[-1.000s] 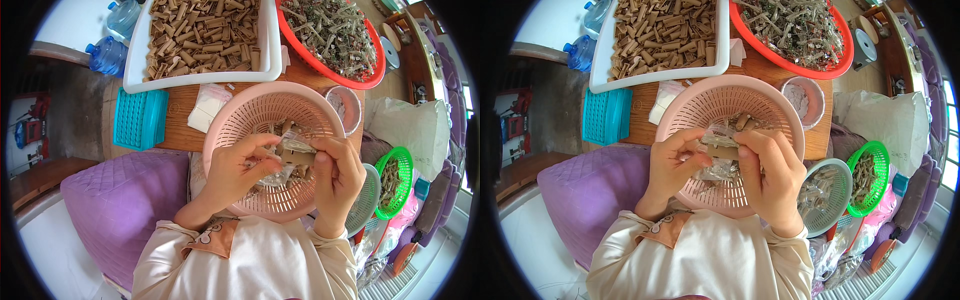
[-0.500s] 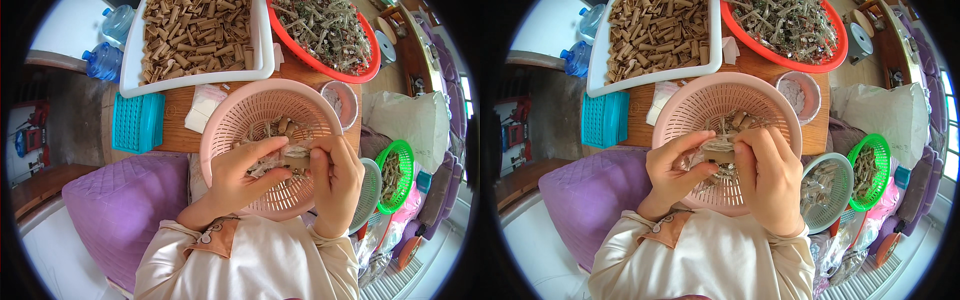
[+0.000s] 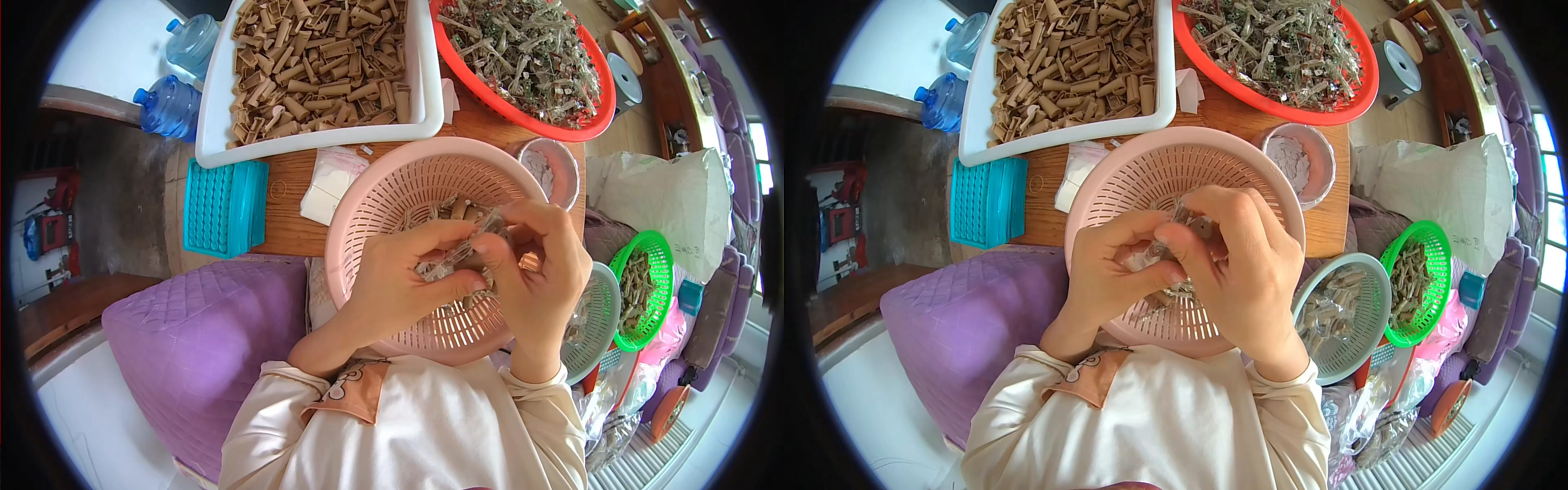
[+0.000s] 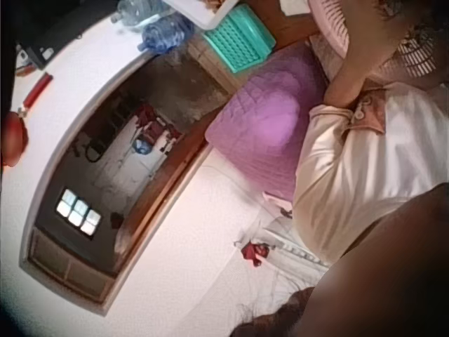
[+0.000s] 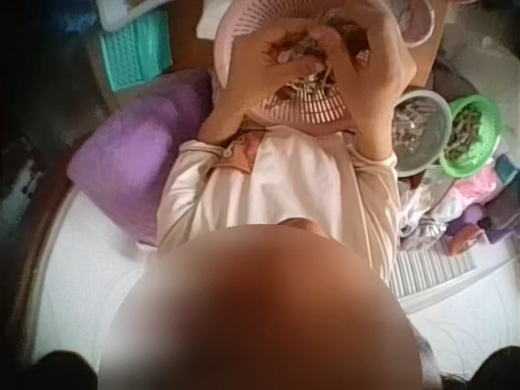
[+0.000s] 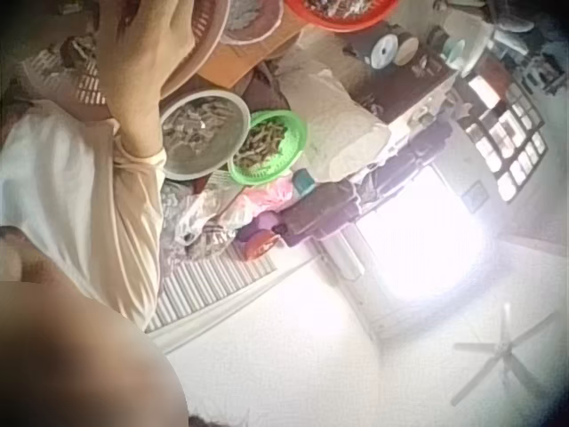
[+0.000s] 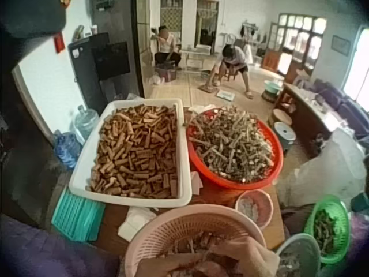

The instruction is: The person packs items by taking small plastic bags, inserting cardboard tubes and herb bundles from a basket into each bag, and sealing them by hand.

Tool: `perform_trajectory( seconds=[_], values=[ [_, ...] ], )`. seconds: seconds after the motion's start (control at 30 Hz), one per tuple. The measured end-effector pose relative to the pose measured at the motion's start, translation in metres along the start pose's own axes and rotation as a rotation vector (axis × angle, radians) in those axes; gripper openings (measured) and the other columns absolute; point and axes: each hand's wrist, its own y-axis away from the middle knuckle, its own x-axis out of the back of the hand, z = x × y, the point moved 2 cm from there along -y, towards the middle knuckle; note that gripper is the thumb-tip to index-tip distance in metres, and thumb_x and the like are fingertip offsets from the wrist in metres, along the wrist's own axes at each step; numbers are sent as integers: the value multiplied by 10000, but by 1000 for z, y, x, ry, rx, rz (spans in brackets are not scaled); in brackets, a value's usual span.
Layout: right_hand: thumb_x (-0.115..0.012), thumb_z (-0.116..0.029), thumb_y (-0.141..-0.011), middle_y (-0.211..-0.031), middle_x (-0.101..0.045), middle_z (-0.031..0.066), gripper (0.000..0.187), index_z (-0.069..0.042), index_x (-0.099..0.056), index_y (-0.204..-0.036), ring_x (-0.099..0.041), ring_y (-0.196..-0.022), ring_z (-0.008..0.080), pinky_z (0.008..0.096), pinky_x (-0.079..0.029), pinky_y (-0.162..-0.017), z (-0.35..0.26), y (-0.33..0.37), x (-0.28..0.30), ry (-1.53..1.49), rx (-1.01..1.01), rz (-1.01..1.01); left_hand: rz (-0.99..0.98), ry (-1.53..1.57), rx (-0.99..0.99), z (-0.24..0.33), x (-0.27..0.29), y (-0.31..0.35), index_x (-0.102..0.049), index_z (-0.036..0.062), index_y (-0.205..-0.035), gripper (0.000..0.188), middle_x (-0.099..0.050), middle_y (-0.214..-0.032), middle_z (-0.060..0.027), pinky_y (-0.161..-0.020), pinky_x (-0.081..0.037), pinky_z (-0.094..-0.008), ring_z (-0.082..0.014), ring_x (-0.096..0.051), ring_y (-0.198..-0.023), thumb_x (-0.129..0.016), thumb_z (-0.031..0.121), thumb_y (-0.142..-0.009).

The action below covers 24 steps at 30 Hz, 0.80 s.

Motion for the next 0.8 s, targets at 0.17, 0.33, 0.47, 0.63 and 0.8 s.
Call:
perform_trajectory(
  seconds=[0.17,0.33,0.47,0.63,0.8],
  values=[
    [-704,-197,-681,-938,-572,104,296,-35,-619,-914,-546,-748,228,316,-449,-672,15,4,-2,-26,308,-57,-5,483,124,4,3,-5,-544,-26,-1046,382,-619,-947,-86,-753,-489,-241,-117,-594,-850,-713,60,-715],
    [-683,-367,-676,-1095,-504,160,442,-61,-607,-985,-502,-969,311,382,-400,-840,27,9,-13,-129,375,-104,-1,463,96,1,10,-7,-533,-38,-1052,353,-611,-962,-91,-748,-486,-231,-119,-594,-847,-682,29,-739],
    [-686,-353,-700,-1146,-485,171,539,-25,-542,-1103,-510,-1022,296,367,-422,-841,33,13,-16,-273,240,-144,7,571,58,7,14,-5,-543,-27,-1051,320,-620,-940,-89,-726,-490,-233,-120,-592,-848,-664,57,-766],
    [-572,-272,-847,-983,-589,95,476,55,-471,-1178,-544,-901,126,226,-433,-770,34,16,-17,-791,-238,-271,36,138,-81,14,15,-9,-556,-3,-1057,357,-632,-917,-80,-697,-490,-246,-133,-612,-804,-679,139,-754],
    [-496,-153,-899,-690,-570,-24,242,14,-593,-1046,-442,-611,17,160,-378,-537,42,18,-19,-561,-299,-215,188,-372,-342,17,8,-9,-575,25,-1051,412,-610,-889,-73,-656,-486,-283,-201,-593,-767,-704,209,-706]
  ],
)
